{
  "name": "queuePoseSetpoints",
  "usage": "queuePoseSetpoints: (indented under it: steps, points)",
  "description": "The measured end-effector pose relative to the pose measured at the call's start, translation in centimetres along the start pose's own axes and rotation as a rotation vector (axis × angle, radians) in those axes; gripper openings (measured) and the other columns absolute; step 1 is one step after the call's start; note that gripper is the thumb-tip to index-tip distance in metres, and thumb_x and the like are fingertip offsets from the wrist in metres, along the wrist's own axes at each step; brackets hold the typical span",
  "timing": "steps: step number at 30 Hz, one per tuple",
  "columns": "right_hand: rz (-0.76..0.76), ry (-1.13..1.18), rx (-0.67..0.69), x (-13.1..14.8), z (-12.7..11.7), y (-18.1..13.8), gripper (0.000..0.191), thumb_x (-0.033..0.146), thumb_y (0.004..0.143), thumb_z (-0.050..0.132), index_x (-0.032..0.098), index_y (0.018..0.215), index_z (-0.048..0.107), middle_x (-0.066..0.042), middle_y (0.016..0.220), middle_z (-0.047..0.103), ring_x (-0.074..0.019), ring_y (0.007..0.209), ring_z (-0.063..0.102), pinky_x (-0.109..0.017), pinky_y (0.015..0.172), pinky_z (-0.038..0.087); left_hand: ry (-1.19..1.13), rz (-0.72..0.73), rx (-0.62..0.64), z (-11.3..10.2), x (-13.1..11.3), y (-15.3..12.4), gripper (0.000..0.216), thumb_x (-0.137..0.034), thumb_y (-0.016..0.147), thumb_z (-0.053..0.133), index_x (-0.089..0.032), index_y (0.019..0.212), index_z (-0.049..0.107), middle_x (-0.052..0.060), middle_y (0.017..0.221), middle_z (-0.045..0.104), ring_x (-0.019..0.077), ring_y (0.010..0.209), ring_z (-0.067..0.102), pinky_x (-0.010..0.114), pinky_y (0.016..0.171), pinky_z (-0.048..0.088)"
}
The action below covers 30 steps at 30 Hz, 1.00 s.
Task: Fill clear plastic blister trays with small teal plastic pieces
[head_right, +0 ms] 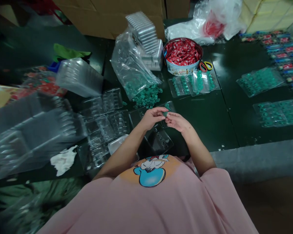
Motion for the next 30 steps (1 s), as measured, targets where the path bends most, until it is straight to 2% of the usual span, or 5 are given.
queuePoseSetpoints:
  steps: [8, 14, 18, 24, 30]
  points:
    - [-0.037, -0.027, -0.01, 0.2, -0.3, 0.1, 0.035, 0.034, 0.064, 0.084, 0.02, 0.086, 0.062, 0.003, 0.067, 0.06, -0.0084, 0.06, 0.055, -0.019, 0.048, 0.037, 0.116, -0.008, -0.105, -0.7, 0.0, 0.1, 0.035, -0.033, 0.067, 0.08, -0.015, 0.096, 0.072, 0.002, 0.076, 0.068, 0.0107, 0.06, 0.057, 0.023, 0.058, 0.046]
    - [-0.207, -0.168, -0.143, 1.6, -1.0, 0.3, 0.037, 0.041, 0.064, 0.082, 0.022, 0.084, 0.056, 0.005, 0.071, 0.058, -0.0084, 0.065, 0.057, -0.018, 0.049, 0.036, 0.124, 0.027, -0.214, -0.9, 0.4, 0.4, 0.034, -0.035, 0.068, 0.079, -0.015, 0.095, 0.071, 0.002, 0.075, 0.069, 0.0117, 0.063, 0.058, 0.025, 0.062, 0.047]
    - [-0.245, -0.221, -0.198, 2.3, -1.6, 0.3, 0.039, 0.043, 0.062, 0.081, 0.023, 0.083, 0.054, 0.006, 0.07, 0.056, -0.0087, 0.063, 0.055, -0.019, 0.05, 0.036, 0.173, 0.039, -0.177, -0.2, 0.4, 1.0, 0.031, -0.034, 0.069, 0.077, -0.016, 0.094, 0.071, 0.001, 0.071, 0.066, 0.0117, 0.062, 0.056, 0.024, 0.06, 0.045]
    - [-0.289, -0.418, -0.278, 3.9, -3.2, -0.5, 0.034, 0.043, 0.062, 0.078, 0.021, 0.081, 0.06, 0.004, 0.069, 0.057, -0.0089, 0.061, 0.05, -0.021, 0.051, 0.033, 0.388, 0.104, -0.12, 1.1, -0.7, 2.0, 0.019, -0.029, 0.074, 0.072, -0.016, 0.089, 0.072, 0.004, 0.083, 0.07, 0.0154, 0.076, 0.061, 0.028, 0.07, 0.048]
    - [-0.352, -0.581, -0.266, 2.7, -4.8, -0.7, 0.025, 0.038, 0.066, 0.071, 0.019, 0.077, 0.061, 0.003, 0.07, 0.061, -0.0098, 0.065, 0.052, -0.025, 0.066, 0.042, 0.631, 0.221, 0.018, 3.0, -0.1, 0.9, 0.013, -0.022, 0.082, 0.066, -0.019, 0.092, 0.073, 0.005, 0.09, 0.072, 0.0163, 0.083, 0.065, 0.028, 0.076, 0.049]
Point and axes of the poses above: each hand's wrist, its own y-axis towards the middle knuckle, its own z-axis out of the palm, x = y × z, the point moved 8 cm from there along y, towards the middle knuckle
